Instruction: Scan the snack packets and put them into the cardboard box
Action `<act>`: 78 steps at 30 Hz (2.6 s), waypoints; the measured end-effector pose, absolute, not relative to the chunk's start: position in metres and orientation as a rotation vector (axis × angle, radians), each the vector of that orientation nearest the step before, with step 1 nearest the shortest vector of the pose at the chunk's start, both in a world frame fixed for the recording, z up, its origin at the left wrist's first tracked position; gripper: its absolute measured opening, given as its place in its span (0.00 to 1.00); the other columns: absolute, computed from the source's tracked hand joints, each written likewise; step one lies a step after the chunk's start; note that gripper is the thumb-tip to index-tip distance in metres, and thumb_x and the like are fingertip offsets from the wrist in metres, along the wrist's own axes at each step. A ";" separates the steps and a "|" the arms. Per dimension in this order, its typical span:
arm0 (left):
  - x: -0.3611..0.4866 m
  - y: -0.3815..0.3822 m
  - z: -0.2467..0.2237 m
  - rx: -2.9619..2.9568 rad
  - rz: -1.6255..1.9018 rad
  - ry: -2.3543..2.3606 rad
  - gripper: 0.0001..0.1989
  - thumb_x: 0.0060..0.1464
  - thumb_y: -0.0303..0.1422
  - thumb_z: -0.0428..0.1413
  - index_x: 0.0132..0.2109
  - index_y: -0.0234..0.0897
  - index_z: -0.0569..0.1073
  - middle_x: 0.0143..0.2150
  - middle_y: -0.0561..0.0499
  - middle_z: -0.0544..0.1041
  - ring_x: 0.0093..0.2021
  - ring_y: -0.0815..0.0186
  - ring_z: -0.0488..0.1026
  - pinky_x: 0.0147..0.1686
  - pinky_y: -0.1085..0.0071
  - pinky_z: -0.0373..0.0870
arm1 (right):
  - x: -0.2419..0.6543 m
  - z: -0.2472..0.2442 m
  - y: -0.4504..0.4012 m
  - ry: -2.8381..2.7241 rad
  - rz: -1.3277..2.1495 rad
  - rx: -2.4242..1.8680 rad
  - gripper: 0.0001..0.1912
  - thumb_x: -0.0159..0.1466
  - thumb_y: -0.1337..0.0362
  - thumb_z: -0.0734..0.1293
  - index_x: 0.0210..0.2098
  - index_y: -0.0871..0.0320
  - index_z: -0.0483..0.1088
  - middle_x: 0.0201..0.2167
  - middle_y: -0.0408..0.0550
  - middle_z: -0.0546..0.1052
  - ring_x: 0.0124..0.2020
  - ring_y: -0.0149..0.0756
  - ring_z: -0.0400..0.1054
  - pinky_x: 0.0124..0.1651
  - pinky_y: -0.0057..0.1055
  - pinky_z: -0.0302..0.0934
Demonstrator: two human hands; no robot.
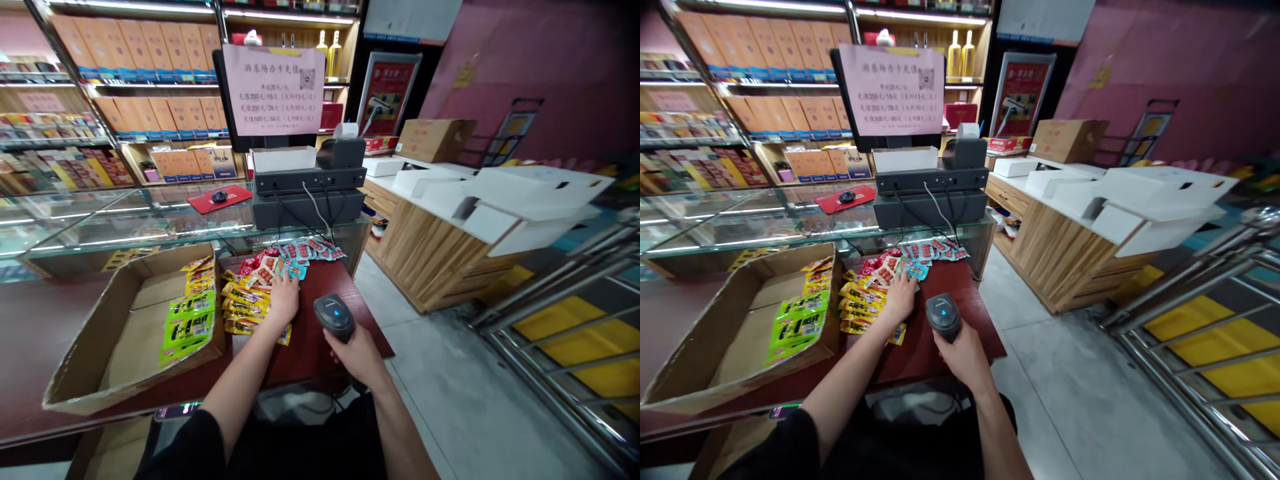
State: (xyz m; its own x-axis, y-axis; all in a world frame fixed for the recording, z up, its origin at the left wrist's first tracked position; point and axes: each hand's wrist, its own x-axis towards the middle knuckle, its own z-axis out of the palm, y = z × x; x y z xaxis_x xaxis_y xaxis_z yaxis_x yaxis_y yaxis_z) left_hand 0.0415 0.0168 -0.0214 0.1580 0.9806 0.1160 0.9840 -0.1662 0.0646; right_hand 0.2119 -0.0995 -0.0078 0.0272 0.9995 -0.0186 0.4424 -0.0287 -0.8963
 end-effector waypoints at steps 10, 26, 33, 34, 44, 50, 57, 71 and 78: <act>0.008 0.012 -0.021 -2.348 -1.248 -2.188 0.16 0.52 0.24 0.54 0.47 0.36 0.79 0.44 0.42 0.80 0.47 0.57 0.76 0.51 0.62 0.68 | 0.209 -0.012 -0.101 -1.532 0.960 -1.566 0.13 0.59 0.55 0.67 0.35 0.58 0.72 0.20 0.46 0.78 0.21 0.40 0.74 0.26 0.30 0.66; 0.001 0.004 -0.019 -2.345 -2.356 -2.452 0.21 0.34 0.42 0.68 0.35 0.32 0.80 0.30 0.49 0.80 0.32 0.63 0.75 0.38 0.69 0.70 | 0.203 -0.011 -0.106 -1.566 0.955 -1.546 0.14 0.59 0.55 0.67 0.38 0.59 0.72 0.20 0.46 0.78 0.20 0.39 0.74 0.25 0.29 0.65; 0.002 0.005 -0.022 -2.335 -2.248 -2.476 0.19 0.37 0.40 0.66 0.36 0.31 0.79 0.29 0.51 0.78 0.30 0.66 0.73 0.34 0.72 0.67 | 0.203 -0.005 -0.107 -1.563 0.971 -1.541 0.12 0.59 0.55 0.67 0.34 0.58 0.71 0.19 0.46 0.78 0.20 0.38 0.73 0.25 0.28 0.64; 0.002 0.005 -0.021 -2.344 -2.231 -2.485 0.20 0.37 0.40 0.65 0.37 0.31 0.79 0.28 0.52 0.78 0.30 0.67 0.73 0.33 0.72 0.67 | 0.203 -0.005 -0.107 -1.559 0.971 -1.545 0.12 0.59 0.55 0.67 0.35 0.58 0.71 0.20 0.46 0.78 0.20 0.38 0.73 0.25 0.28 0.64; -0.021 -0.010 0.010 -2.252 -2.249 -2.365 0.18 0.39 0.43 0.66 0.34 0.33 0.78 0.29 0.52 0.76 0.29 0.69 0.71 0.32 0.74 0.67 | 0.195 -0.010 -0.099 -1.565 1.060 -1.591 0.15 0.58 0.52 0.68 0.34 0.59 0.71 0.18 0.46 0.77 0.19 0.38 0.73 0.23 0.29 0.64; -0.101 -0.060 0.064 -2.054 -2.054 -2.342 0.18 0.43 0.44 0.64 0.34 0.32 0.77 0.25 0.54 0.73 0.25 0.72 0.66 0.26 0.77 0.61 | 0.165 -0.012 -0.085 -1.626 1.160 -1.483 0.17 0.57 0.51 0.68 0.38 0.58 0.69 0.19 0.44 0.76 0.19 0.38 0.73 0.23 0.29 0.65; -0.179 -0.115 0.063 -1.817 -1.893 -2.551 0.17 0.44 0.45 0.63 0.30 0.33 0.78 0.24 0.52 0.74 0.24 0.70 0.68 0.25 0.75 0.60 | 0.128 -0.012 -0.078 -1.790 1.178 -1.414 0.14 0.58 0.52 0.67 0.34 0.56 0.68 0.17 0.42 0.75 0.20 0.39 0.72 0.24 0.30 0.65; -0.177 -0.123 0.028 -1.626 -1.452 -2.318 0.14 0.50 0.38 0.62 0.44 0.41 0.81 0.44 0.46 0.79 0.47 0.57 0.73 0.45 0.64 0.70 | 0.102 -0.006 -0.081 -1.891 1.124 -1.389 0.13 0.58 0.53 0.68 0.33 0.57 0.69 0.17 0.43 0.76 0.19 0.38 0.72 0.24 0.30 0.64; -0.144 -0.112 0.046 -1.711 -1.430 -2.179 0.14 0.53 0.38 0.62 0.47 0.44 0.79 0.47 0.46 0.77 0.51 0.56 0.70 0.53 0.59 0.67 | 0.106 -0.003 -0.081 -1.851 1.123 -1.404 0.12 0.57 0.54 0.68 0.32 0.57 0.70 0.17 0.43 0.75 0.19 0.39 0.71 0.24 0.31 0.63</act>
